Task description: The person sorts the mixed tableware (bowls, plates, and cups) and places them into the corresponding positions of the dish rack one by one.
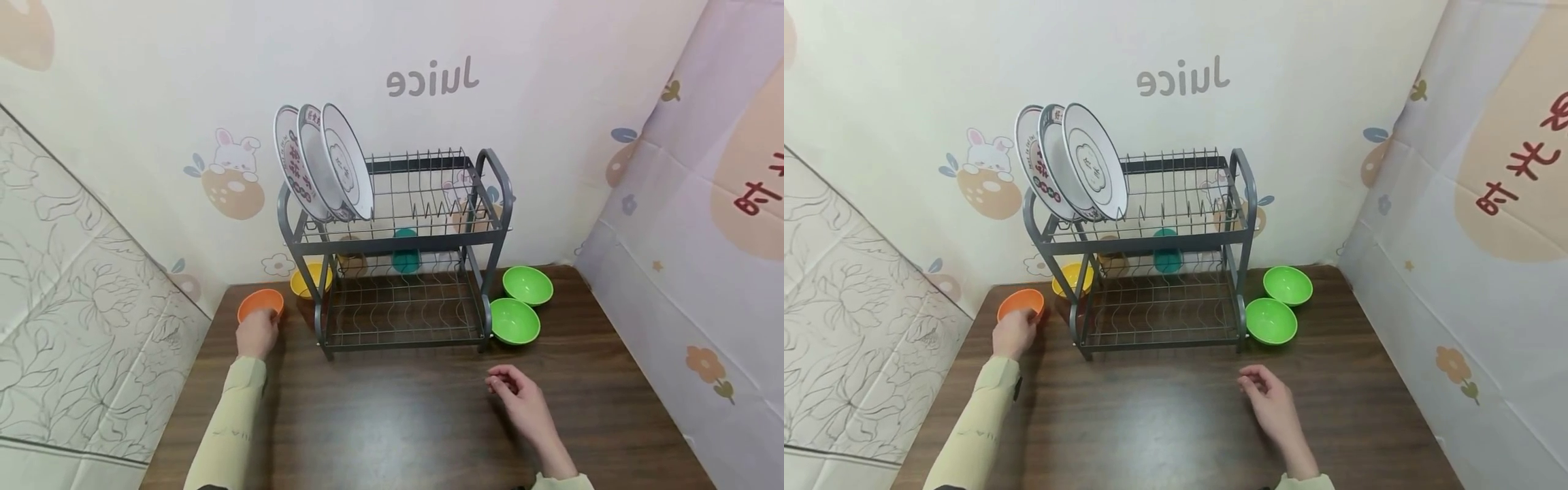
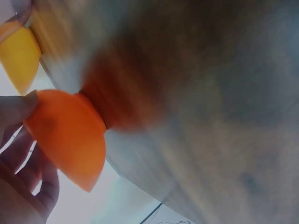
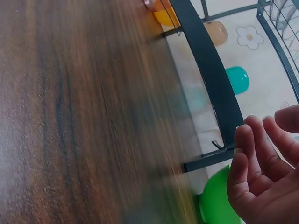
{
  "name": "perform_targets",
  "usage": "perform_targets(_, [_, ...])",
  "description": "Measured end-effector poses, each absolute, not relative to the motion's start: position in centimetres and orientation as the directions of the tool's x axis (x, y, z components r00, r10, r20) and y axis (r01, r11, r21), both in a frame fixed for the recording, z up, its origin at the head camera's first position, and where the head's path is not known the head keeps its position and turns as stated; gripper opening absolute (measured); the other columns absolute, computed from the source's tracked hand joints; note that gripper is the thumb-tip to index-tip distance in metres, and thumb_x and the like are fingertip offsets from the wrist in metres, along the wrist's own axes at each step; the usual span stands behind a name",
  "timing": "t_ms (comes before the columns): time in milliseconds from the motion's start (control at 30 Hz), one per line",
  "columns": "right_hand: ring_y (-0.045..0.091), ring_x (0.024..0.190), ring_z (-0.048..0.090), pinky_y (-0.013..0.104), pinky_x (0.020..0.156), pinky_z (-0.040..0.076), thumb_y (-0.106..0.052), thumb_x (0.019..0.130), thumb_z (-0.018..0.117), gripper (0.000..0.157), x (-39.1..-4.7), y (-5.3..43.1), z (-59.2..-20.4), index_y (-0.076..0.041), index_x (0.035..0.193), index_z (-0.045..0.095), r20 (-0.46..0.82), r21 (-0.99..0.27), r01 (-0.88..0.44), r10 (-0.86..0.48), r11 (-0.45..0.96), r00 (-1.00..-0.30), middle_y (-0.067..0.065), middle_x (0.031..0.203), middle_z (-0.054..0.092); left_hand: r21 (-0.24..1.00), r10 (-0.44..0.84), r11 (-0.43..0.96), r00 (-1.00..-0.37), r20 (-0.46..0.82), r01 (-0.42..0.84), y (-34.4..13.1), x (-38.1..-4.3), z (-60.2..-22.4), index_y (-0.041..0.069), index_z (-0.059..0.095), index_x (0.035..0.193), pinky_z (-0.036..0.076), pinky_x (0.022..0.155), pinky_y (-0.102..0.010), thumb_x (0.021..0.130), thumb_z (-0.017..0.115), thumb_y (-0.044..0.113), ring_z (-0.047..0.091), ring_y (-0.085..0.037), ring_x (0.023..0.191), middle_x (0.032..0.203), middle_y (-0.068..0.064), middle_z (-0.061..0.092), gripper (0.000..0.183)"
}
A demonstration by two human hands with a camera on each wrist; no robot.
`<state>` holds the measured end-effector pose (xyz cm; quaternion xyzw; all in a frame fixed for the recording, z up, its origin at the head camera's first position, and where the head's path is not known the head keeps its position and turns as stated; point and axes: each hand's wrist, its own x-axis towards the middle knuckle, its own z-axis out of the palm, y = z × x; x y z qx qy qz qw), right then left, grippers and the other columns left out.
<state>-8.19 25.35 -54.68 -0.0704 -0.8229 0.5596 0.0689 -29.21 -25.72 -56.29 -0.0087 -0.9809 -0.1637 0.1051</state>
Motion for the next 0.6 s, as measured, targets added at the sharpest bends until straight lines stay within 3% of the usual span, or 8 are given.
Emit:
perform_targets(300, [0.018,0.079,0.067,0.023,0.069,0.051,-0.001,0.097,0.061,0.011,-7.6,25.0,-55.2,0.003,0.106,0.065,0.041,-0.925,0.028,0.174,0.378,-0.984,0.014,0.091,0.071,0.350,-0.019,0.931,-0.946,0.324,0.102,-24.7,-25.3,-56.1,0.003,0.069,0.089,0.049,0.067,-0.055,0.087,0.071,0.008,0.059,-0.034,0.076,0.082,-0.012,0.061,0.005])
perform_targets(600, [0.017,0.080,0.067,0.030,0.072,0.054,-0.001,0.097,0.061,0.011,-7.7,24.9,-55.2,0.002,0.106,0.066,-0.006,-0.928,0.074,0.185,0.366,-0.983,0.014,0.093,0.071,0.414,-0.038,0.900,-0.923,0.382,0.134,-22.9,-22.0,-55.1,0.002,0.073,0.098,0.051,0.069,-0.051,0.087,0.072,0.010,0.062,-0.030,0.077,0.086,-0.012,0.065,0.014])
